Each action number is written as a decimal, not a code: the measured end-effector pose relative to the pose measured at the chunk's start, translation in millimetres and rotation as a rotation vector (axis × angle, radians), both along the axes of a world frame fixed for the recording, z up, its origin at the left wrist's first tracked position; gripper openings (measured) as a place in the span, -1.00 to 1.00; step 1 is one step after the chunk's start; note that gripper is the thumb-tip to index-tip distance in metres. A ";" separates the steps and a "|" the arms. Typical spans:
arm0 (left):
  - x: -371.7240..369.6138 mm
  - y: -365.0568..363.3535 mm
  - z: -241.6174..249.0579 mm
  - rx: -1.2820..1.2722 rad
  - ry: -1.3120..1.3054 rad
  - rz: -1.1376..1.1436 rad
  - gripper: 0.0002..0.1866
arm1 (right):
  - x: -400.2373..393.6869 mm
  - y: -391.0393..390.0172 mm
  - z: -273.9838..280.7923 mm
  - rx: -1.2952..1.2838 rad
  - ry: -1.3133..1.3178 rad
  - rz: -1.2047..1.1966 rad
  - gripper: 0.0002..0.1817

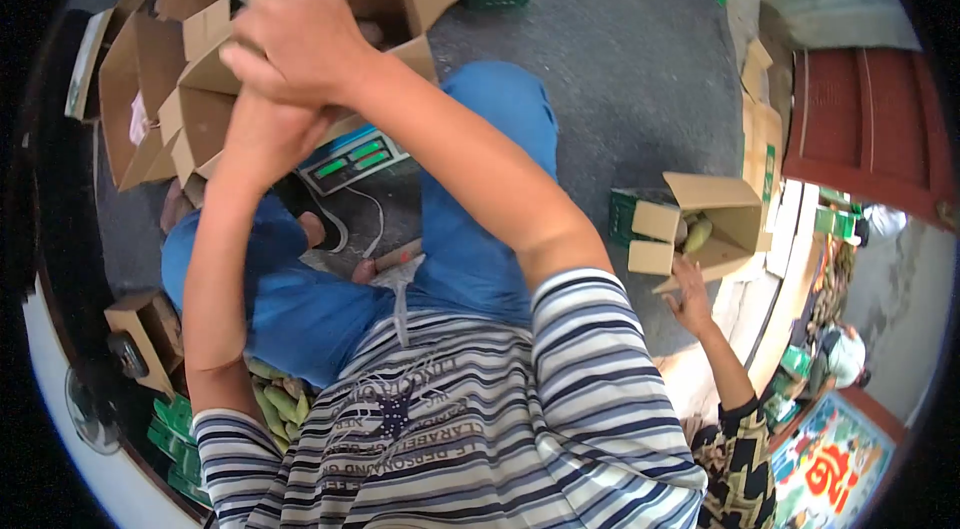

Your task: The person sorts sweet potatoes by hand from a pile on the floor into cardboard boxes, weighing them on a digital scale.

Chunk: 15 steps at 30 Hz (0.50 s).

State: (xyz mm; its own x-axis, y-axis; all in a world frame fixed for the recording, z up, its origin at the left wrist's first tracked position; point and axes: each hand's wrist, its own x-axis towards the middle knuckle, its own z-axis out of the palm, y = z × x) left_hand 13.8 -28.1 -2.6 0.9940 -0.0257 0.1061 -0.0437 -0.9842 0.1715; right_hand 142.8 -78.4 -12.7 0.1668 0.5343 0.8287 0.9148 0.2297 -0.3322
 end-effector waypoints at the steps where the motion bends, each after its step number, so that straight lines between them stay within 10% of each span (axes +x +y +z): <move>1: -1.5 -2.1 -11.3 -0.029 -0.085 0.023 -0.61 | -4.9 -4.2 -0.6 -0.146 0.025 0.080 -0.71; 10: -5.0 -3.6 -24.9 0.388 -0.002 0.023 -0.54 | 1.4 -6.6 -2.5 -0.333 -0.175 -0.098 -0.67; 15: -4.2 -11.2 -8.4 0.292 -0.252 0.024 -0.50 | 14.5 -6.6 7.1 -0.159 0.320 -0.087 -0.69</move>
State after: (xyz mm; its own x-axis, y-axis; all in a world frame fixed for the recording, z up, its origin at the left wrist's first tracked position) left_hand 9.6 -39.3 -11.1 0.9384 -0.0678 0.3387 -0.0250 -0.9913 -0.1292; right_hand 157.2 -85.0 -5.6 0.4546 0.6247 0.6349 0.7729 0.0776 -0.6298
